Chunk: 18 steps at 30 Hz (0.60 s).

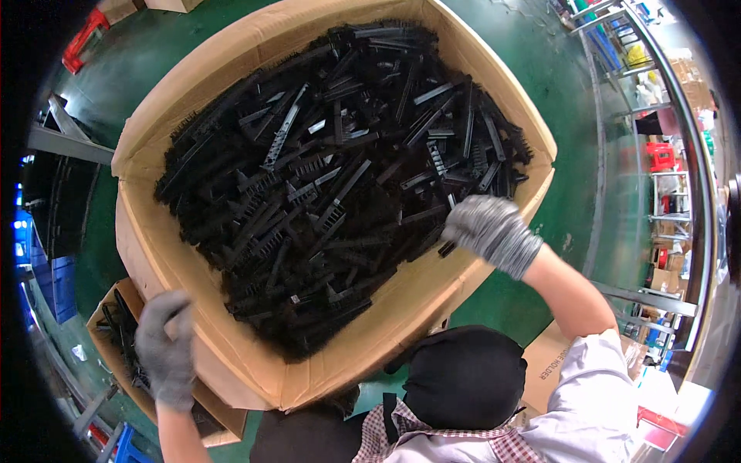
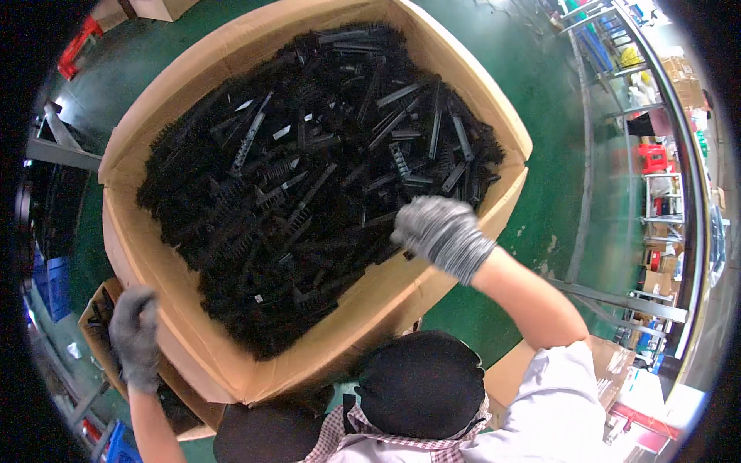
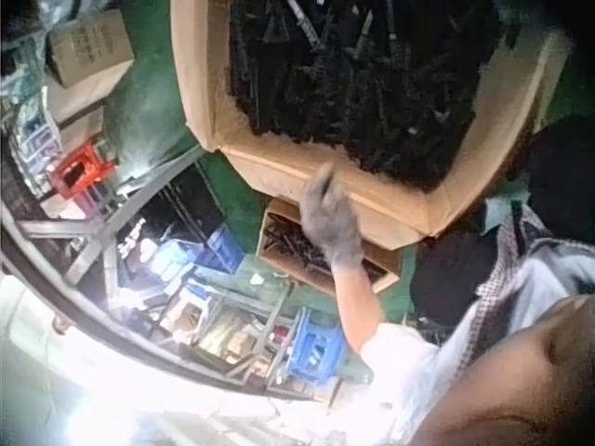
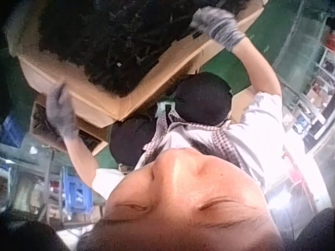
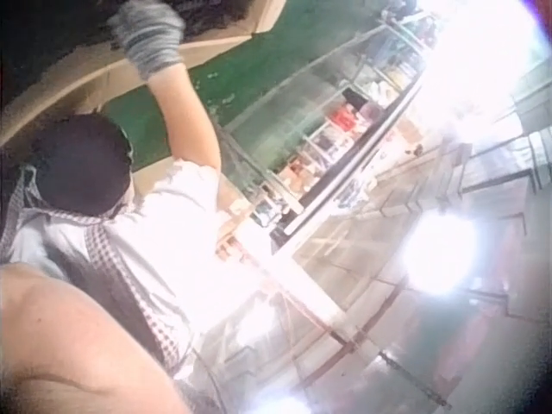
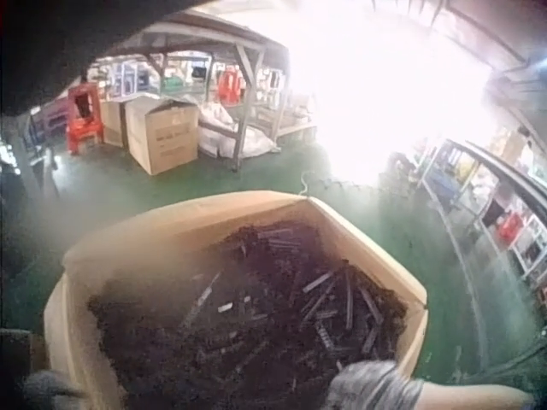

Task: The person sorts black plastic components by hand, transferring them from a large cardboard box into a smaller one while wearing gloves.

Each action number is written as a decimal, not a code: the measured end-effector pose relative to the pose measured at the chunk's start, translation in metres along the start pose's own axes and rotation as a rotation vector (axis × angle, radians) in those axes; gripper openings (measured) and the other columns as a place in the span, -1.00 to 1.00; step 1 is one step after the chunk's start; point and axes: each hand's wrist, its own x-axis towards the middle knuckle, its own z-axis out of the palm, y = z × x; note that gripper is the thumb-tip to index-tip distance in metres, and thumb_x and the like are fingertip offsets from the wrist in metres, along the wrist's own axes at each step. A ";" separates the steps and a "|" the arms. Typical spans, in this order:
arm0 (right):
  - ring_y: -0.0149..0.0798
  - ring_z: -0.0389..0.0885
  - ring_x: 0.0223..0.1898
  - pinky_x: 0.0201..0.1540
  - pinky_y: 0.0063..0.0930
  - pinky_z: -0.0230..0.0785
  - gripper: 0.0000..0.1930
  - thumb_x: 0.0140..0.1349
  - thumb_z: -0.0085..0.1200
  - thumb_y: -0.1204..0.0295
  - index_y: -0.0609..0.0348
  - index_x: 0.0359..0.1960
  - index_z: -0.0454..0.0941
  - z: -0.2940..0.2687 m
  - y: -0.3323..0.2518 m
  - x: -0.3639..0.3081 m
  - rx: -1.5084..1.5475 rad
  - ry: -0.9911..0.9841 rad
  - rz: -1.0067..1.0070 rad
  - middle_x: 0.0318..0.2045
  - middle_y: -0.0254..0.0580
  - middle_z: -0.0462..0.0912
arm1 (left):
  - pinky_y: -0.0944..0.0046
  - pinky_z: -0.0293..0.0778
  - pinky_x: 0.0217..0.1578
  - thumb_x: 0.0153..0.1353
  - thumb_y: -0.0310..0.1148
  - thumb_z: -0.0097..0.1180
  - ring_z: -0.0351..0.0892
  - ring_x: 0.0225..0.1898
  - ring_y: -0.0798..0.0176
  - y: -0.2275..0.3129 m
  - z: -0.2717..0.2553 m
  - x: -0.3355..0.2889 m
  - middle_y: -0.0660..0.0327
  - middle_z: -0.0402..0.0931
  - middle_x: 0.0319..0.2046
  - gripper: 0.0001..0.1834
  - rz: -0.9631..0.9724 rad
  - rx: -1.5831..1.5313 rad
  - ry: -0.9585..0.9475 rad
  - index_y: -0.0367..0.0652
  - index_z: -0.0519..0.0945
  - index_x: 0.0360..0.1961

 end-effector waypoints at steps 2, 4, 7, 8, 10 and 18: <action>-0.12 0.50 -0.31 -0.27 -0.30 0.40 -0.77 -0.01 0.05 0.25 0.06 -0.33 0.45 -0.007 0.016 0.011 -0.204 -0.033 0.205 -0.39 -0.19 0.49 | 0.34 0.38 -0.20 0.04 -0.46 0.02 0.51 -0.26 0.21 0.025 0.050 0.031 0.14 0.52 -0.35 -0.87 0.037 -0.107 -0.136 -0.23 0.52 -0.35; -0.13 0.46 -0.20 -0.18 -0.31 0.38 -0.72 -0.03 0.07 0.29 0.08 -0.26 0.44 -0.003 0.033 0.024 -0.227 -0.043 0.262 -0.30 -0.15 0.47 | 0.27 0.40 -0.17 0.03 -0.48 -0.01 0.51 -0.23 0.11 0.036 0.106 0.062 0.09 0.51 -0.31 -0.83 0.162 -0.037 -0.323 -0.20 0.52 -0.31; -0.14 0.41 -0.15 -0.18 -0.29 0.36 -0.67 -0.04 0.08 0.34 0.05 -0.17 0.43 0.010 0.040 0.049 -0.177 -0.059 0.175 -0.25 -0.18 0.43 | 0.18 0.39 -0.13 0.02 -0.38 0.01 0.47 -0.18 0.05 0.026 0.185 0.082 0.11 0.51 -0.26 -0.80 0.153 0.247 -0.462 -0.10 0.51 -0.28; -0.14 0.41 -0.15 -0.18 -0.29 0.36 -0.67 -0.04 0.08 0.34 0.05 -0.17 0.43 0.014 0.041 0.056 -0.160 -0.061 0.176 -0.25 -0.18 0.43 | 0.15 0.38 -0.14 0.03 -0.36 0.00 0.46 -0.18 0.05 0.030 0.204 0.089 0.10 0.49 -0.25 -0.77 0.116 0.346 -0.519 -0.09 0.49 -0.24; -0.14 0.41 -0.14 -0.16 -0.29 0.37 -0.65 -0.04 0.08 0.35 0.03 -0.14 0.43 0.019 0.046 0.066 -0.203 -0.114 0.164 -0.24 -0.18 0.43 | 0.09 0.35 -0.10 0.04 -0.33 -0.01 0.43 -0.15 -0.01 0.031 0.239 0.101 0.04 0.45 -0.19 -0.70 0.028 0.421 -0.582 -0.10 0.44 -0.15; -0.11 0.41 -0.11 -0.13 -0.27 0.36 -0.67 -0.04 0.08 0.37 0.13 -0.18 0.43 0.032 0.070 0.062 -0.125 -0.070 0.061 -0.17 -0.11 0.41 | 0.09 0.31 -0.01 0.00 -0.36 -0.01 0.33 -0.01 -0.06 0.065 0.291 0.098 0.00 0.34 -0.03 -0.54 -0.024 0.399 -0.591 -0.11 0.33 0.00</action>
